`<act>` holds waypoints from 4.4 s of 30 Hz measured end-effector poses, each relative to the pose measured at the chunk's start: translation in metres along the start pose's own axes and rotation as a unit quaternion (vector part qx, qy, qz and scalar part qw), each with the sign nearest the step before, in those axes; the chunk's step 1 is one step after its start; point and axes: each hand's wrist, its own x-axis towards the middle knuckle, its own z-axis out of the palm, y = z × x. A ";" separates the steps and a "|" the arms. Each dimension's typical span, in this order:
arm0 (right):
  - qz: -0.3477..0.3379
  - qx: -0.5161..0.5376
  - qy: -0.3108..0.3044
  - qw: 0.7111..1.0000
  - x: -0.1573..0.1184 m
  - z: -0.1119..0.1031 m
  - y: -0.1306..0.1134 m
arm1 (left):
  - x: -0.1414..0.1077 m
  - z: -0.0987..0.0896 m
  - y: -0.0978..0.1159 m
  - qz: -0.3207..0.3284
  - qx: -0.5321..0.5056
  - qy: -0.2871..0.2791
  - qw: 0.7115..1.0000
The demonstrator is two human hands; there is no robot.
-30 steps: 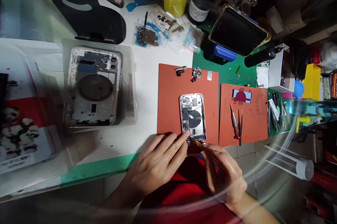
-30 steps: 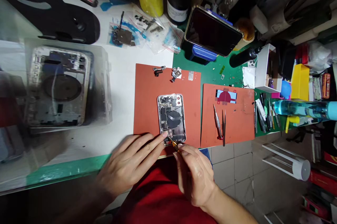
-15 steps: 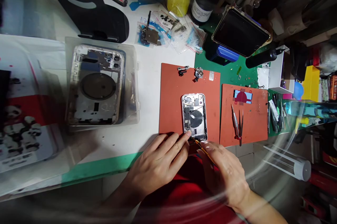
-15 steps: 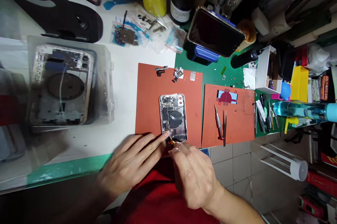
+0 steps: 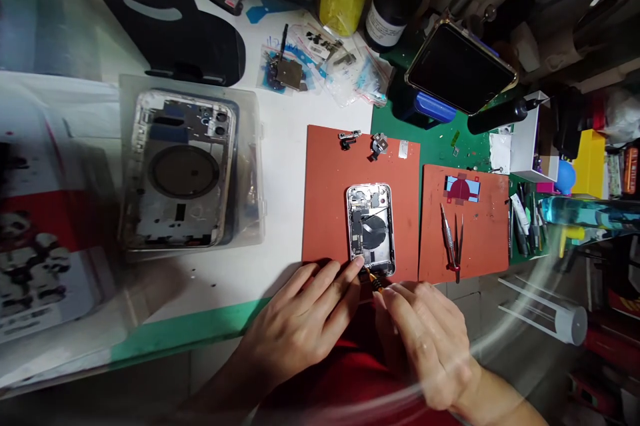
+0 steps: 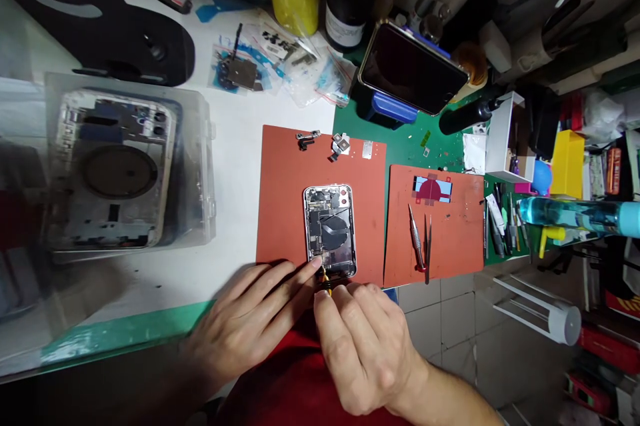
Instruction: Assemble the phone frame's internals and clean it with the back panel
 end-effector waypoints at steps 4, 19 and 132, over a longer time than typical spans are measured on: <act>0.006 -0.011 0.010 1.000 -0.005 0.003 -0.001 | 0.000 -0.001 0.000 0.001 -0.004 0.006 1.000; 0.017 -0.009 0.010 1.000 0.003 -0.002 -0.004 | 0.003 0.004 -0.001 -0.001 0.008 -0.031 0.999; -0.029 0.010 -0.206 0.978 0.042 -0.024 0.018 | 0.005 -0.002 -0.005 -0.025 -0.040 0.007 0.999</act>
